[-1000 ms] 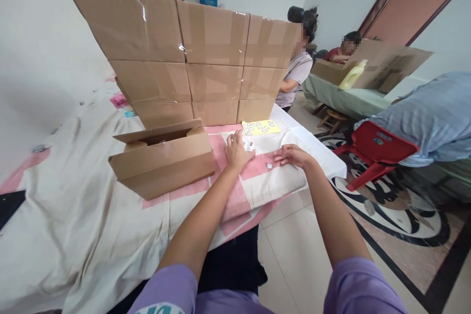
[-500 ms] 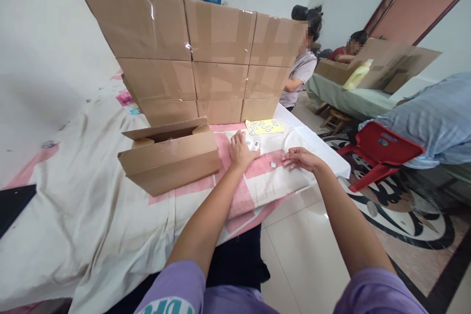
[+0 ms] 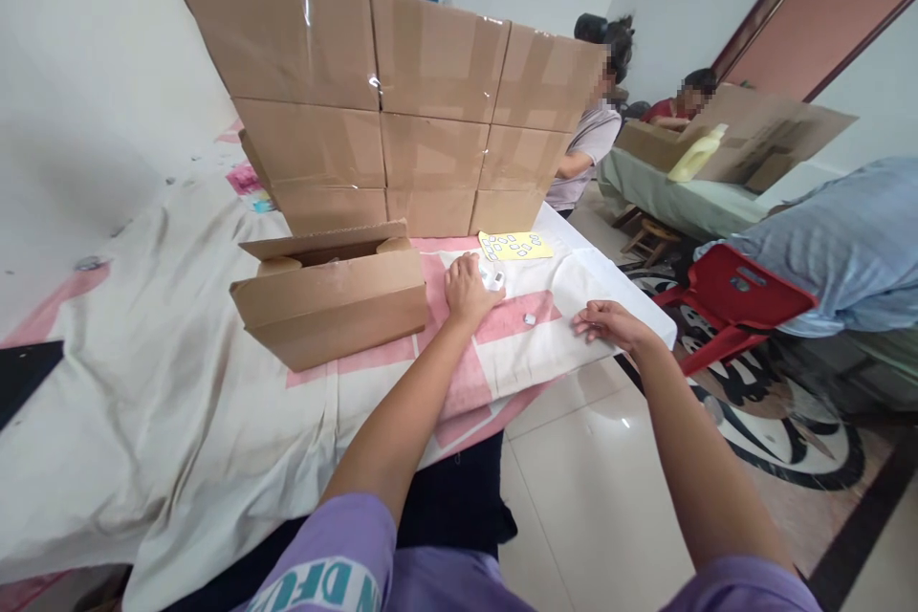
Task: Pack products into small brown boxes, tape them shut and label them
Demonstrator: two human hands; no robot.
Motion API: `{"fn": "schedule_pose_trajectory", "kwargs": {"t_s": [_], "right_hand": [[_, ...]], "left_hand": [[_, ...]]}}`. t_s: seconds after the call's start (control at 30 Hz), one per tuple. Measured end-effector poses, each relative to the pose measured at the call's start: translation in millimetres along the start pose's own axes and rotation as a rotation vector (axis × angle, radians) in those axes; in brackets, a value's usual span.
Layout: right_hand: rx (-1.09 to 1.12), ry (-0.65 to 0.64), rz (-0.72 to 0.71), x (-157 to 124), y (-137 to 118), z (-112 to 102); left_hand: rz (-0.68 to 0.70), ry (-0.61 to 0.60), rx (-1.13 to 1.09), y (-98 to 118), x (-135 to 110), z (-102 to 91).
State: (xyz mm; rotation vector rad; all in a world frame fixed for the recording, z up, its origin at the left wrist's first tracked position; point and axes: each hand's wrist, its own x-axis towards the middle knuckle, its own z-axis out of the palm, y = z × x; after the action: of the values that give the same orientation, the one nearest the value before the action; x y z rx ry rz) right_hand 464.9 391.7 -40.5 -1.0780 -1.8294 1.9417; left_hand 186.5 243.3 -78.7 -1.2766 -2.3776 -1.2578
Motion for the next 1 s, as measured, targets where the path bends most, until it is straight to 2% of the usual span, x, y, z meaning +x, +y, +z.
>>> {"fn": "schedule_pose_trajectory", "kwargs": {"t_s": [0.17,0.33,0.4,0.47,0.57,0.63,0.7,0.77,0.83,0.9,1.0], "right_hand": [[-0.079,0.066,0.026,5.0,2.9,1.5],[-0.238,0.211,0.114,-3.4,5.0,-30.9],[-0.312,0.297,0.092,-15.0,5.4,-41.1],[-0.369,0.384,-0.011,-26.1,-0.6,-39.2],[-0.391,0.415,-0.249,-27.7,-25.2,-7.1],[-0.381,0.336,-0.372,-13.3,-46.4,29.3],[-0.391,0.261,-0.417,11.3,-64.0,68.3],[-0.331,0.160,-0.288,39.6,-73.7,101.3],[-0.240,0.069,-0.062,64.9,-75.0,122.6],[-0.187,0.006,0.093,82.6,-70.8,131.5],[-0.146,-0.047,0.159,92.8,-62.2,128.5]], "left_hand": [[0.048,0.010,0.052,-1.1,-1.3,-0.7],[0.058,0.018,0.085,-0.2,-0.6,-0.6],[0.055,0.018,0.082,0.3,-0.5,-0.3],[0.053,0.012,0.071,0.6,-0.8,0.1],[0.042,0.003,0.050,0.9,-1.5,-0.1],[0.033,0.000,0.035,1.4,-1.9,-1.0],[0.027,-0.003,0.019,2.3,-2.1,-2.5],[0.027,-0.004,-0.001,3.5,-1.5,-4.2],[0.030,-0.005,-0.029,4.2,-0.5,-6.1],[0.032,-0.013,-0.072,3.5,0.4,-8.5],[0.020,-0.043,-0.168,-3.0,0.6,-13.3]]}}
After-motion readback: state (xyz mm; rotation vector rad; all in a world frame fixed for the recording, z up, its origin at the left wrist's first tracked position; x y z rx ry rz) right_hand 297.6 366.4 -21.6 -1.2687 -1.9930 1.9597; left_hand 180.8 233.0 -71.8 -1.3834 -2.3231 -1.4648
